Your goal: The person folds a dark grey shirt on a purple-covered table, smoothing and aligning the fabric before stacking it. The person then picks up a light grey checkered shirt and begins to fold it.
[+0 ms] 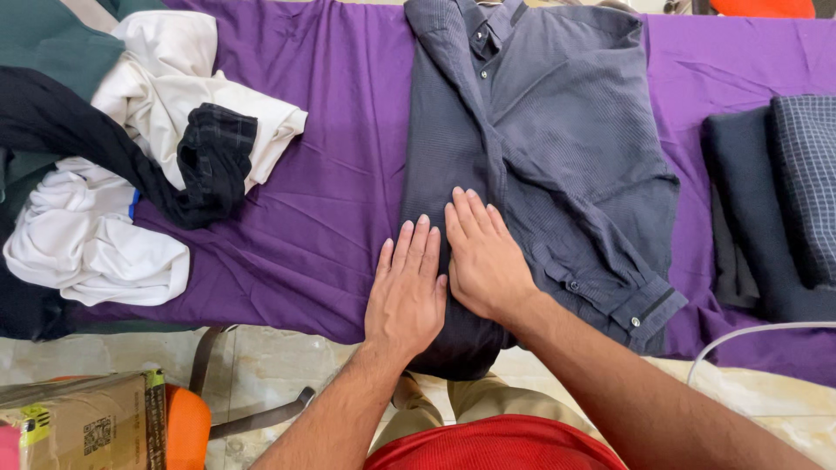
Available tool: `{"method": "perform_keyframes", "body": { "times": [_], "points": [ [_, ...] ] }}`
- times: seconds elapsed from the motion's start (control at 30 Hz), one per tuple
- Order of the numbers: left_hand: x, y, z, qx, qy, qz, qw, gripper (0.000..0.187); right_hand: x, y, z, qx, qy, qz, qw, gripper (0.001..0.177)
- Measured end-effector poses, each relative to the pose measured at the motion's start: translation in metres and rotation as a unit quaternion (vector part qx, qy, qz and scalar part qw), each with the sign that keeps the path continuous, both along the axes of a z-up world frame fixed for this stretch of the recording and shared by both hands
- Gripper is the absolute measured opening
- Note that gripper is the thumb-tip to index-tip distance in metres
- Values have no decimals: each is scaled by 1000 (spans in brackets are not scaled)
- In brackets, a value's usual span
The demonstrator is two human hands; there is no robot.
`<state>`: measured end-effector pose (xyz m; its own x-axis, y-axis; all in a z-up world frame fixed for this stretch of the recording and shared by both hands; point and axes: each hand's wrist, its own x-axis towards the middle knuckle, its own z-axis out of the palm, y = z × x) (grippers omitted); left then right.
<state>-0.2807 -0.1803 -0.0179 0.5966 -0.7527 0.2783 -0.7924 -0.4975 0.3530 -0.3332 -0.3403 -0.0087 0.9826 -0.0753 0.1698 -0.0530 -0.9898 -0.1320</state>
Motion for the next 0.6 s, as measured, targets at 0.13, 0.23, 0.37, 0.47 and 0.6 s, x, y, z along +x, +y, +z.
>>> {"method": "perform_keyframes", "body": {
  "times": [0.13,0.23,0.37,0.47,0.6],
  "points": [
    [-3,-5,8,15,-8,8,1000,66,51,-40,-3,53,15,-7,998,71],
    [-5,-10,15,27,-4,26,999,66,80,-63,-3,40,-3,-4,999,74],
    [-6,-31,25,31,51,78,995,54,87,-70,-11,2,-39,-2,999,73],
    [11,-60,30,-68,77,39,994,56,84,-67,-19,-81,-37,-18,996,70],
    [53,-112,22,-77,108,-31,991,66,84,-63,-17,-192,-23,-41,980,73]
  ]
}}
